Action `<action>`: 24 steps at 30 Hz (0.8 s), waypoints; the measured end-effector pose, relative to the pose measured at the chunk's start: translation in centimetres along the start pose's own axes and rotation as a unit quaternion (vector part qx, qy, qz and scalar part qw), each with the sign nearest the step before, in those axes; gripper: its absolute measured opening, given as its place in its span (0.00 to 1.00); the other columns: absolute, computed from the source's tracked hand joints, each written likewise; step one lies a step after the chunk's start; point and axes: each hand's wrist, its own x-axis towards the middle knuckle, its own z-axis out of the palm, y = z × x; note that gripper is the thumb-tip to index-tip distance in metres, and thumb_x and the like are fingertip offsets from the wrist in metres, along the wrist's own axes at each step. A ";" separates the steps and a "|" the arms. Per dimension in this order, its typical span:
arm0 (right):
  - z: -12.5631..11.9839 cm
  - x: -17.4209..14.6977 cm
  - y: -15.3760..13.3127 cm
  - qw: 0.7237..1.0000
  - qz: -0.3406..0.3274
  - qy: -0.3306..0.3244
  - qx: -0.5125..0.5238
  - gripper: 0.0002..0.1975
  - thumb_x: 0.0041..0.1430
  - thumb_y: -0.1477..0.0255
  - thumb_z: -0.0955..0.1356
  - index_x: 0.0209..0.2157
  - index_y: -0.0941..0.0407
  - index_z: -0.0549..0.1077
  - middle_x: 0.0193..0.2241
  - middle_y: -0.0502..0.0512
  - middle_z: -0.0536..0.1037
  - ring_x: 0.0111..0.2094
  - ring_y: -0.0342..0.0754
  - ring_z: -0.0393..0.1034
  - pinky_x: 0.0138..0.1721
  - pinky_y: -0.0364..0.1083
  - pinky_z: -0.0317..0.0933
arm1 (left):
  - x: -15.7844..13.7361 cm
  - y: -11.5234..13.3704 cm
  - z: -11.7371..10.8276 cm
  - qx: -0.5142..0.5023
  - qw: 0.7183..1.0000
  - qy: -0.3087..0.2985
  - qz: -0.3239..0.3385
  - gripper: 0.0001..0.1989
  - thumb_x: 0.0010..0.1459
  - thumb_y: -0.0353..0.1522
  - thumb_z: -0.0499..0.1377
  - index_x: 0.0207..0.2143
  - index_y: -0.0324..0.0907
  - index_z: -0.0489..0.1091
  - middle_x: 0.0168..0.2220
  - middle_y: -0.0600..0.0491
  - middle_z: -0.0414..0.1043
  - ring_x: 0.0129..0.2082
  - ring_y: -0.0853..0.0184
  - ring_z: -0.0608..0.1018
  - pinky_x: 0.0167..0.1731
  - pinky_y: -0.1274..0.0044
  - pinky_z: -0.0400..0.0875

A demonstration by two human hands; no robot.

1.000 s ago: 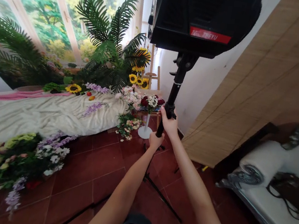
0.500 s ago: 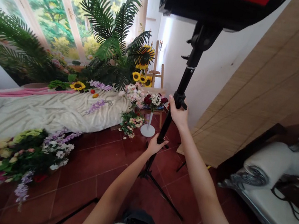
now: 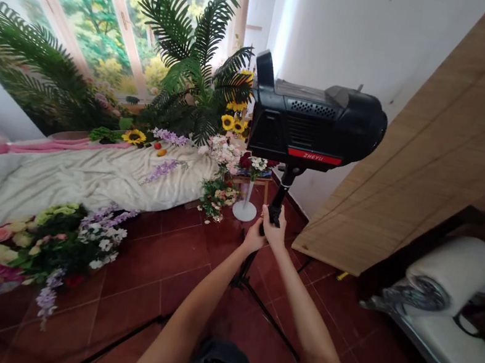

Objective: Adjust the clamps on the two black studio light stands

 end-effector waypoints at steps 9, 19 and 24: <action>-0.2 -0.2 1.1 1.000 0.011 -0.017 -0.008 0.19 0.53 0.54 0.65 0.38 0.54 0.65 0.30 0.53 0.75 0.32 0.49 0.71 0.35 0.47 0.66 | 0.5 -1.3 0.4 -0.052 0.998 -0.007 0.042 0.29 0.44 0.25 0.60 0.52 0.35 0.62 0.49 0.42 0.70 0.50 0.61 0.72 0.52 0.70 0.64; -5.8 -2.6 3.0 0.970 -0.078 -0.162 -0.162 0.43 0.38 0.60 0.75 0.55 0.55 0.58 0.53 0.63 0.66 0.55 0.58 0.59 0.55 0.57 0.54 | -0.4 0.2 1.0 -0.031 0.999 0.016 -0.008 0.21 0.48 0.37 0.63 0.43 0.38 0.64 0.36 0.50 0.72 0.34 0.68 0.75 0.39 0.75 0.71; -9.0 -6.0 6.6 0.966 -0.039 -0.161 -0.198 0.33 0.47 0.56 0.70 0.52 0.56 0.62 0.51 0.63 0.68 0.52 0.57 0.62 0.54 0.58 0.53 | -0.7 0.2 1.1 -0.003 0.999 0.043 -0.024 0.21 0.47 0.43 0.63 0.39 0.40 0.65 0.30 0.55 0.70 0.27 0.72 0.73 0.32 0.78 0.70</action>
